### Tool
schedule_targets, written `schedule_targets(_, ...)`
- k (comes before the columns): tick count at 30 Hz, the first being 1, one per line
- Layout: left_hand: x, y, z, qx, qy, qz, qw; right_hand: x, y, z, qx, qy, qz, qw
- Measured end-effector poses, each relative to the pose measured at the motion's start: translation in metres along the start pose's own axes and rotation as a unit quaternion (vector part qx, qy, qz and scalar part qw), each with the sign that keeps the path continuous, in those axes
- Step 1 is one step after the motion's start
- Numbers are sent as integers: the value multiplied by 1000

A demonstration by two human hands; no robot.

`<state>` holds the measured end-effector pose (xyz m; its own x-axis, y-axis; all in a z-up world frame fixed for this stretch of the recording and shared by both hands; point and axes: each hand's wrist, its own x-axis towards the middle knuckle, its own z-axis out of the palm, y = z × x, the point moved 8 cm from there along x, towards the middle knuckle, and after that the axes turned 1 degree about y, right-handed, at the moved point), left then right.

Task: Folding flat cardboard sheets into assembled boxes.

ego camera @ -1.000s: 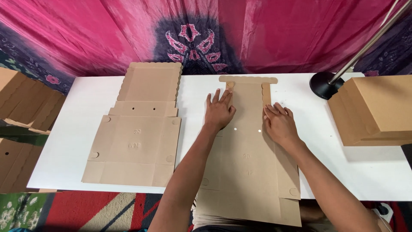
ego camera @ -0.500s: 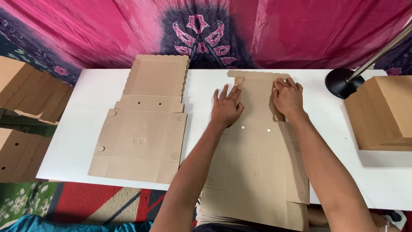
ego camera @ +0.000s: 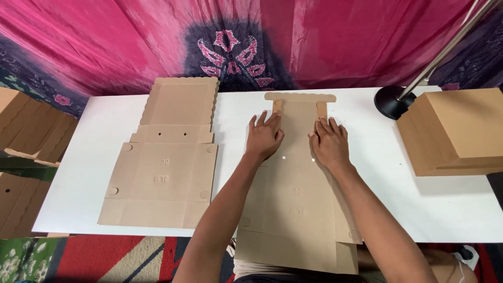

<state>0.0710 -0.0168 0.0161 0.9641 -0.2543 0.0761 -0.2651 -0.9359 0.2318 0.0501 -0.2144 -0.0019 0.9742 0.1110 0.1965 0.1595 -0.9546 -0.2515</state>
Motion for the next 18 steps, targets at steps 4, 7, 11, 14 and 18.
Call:
schedule_targets(4,5,-1,-3,-45,-14,-5,999,1,0,1,-6,-10,11,1000)
schedule_targets(7,24,1,2,-45,-39,-18,998,0,0,2,-9,-26,12,1000)
schedule_targets(11,61,0,24,-12,-39,-13,999,2,-1,-4,-15,-32,21,999)
schedule_targets(14,60,4,28,-2,-50,-10,999,2,-1,-3,-11,-33,25,999)
schedule_targets(18,14,15,15,-2,-73,2,997,1,0,-1,-9,-36,30,999)
